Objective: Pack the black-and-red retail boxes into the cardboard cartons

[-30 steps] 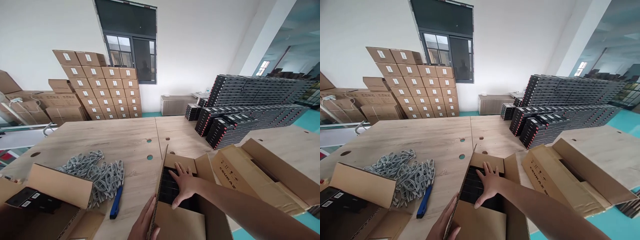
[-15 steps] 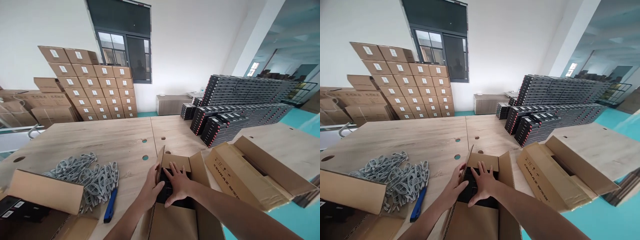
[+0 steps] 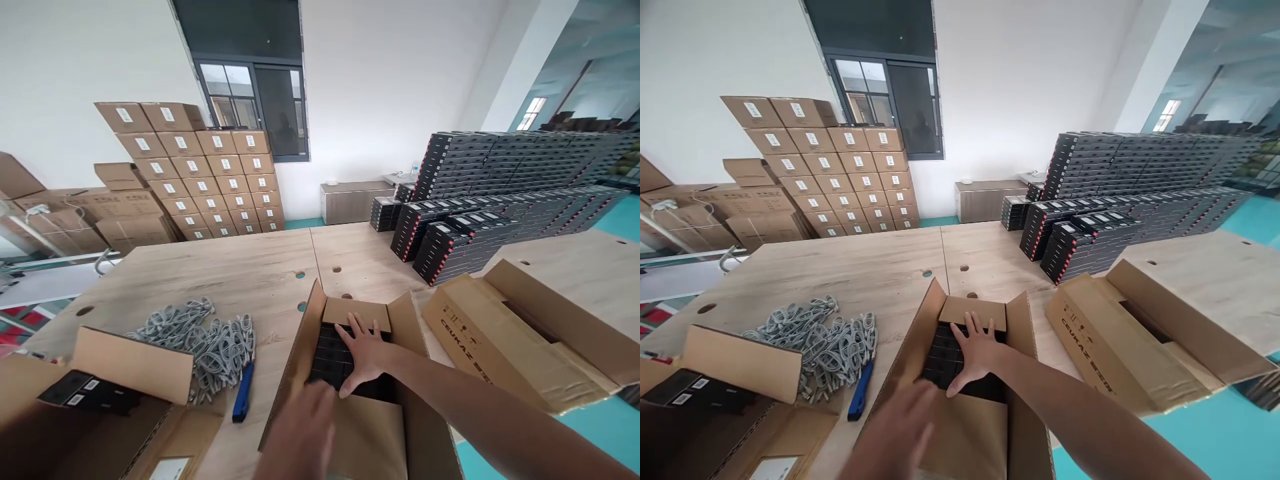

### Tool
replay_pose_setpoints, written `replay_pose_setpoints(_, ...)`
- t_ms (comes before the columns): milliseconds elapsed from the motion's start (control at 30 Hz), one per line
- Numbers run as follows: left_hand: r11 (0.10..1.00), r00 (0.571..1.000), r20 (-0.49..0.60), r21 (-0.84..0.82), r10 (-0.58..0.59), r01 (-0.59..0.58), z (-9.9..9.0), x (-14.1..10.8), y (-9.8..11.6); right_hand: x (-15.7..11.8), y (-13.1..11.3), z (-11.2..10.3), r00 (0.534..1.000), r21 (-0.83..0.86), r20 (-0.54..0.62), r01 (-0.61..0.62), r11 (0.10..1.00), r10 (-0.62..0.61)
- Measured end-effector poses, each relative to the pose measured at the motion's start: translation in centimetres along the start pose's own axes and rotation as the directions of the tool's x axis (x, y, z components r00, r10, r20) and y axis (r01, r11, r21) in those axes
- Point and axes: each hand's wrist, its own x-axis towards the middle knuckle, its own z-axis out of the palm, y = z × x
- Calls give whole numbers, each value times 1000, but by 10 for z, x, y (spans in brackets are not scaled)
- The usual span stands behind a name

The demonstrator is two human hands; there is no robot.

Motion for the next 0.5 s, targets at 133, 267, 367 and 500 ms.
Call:
replay_pose_setpoints(133, 997, 997, -78, 78, -12, 18, 74, -46, 32, -6, -5, -7, 999, -7, 35, -7, 1000, 7)
replay_pose_setpoints(267, 983, 983, -62, 52, -175, 178, 81, -46, 39, -10, -11, -12, 998, -21, 53, -20, 1000, 21)
replay_pose_setpoints(367, 974, 969, 104, 52, -224, 220, 53, -30, 38, -10, -16, -13, 997, -68, 62, -43, 997, 47)
replay_pose_setpoints(500, 973, 947, 223, 68, -231, 221, 36, -20, 41, -4, -17, -6, 994, -152, 93, -48, 987, 63)
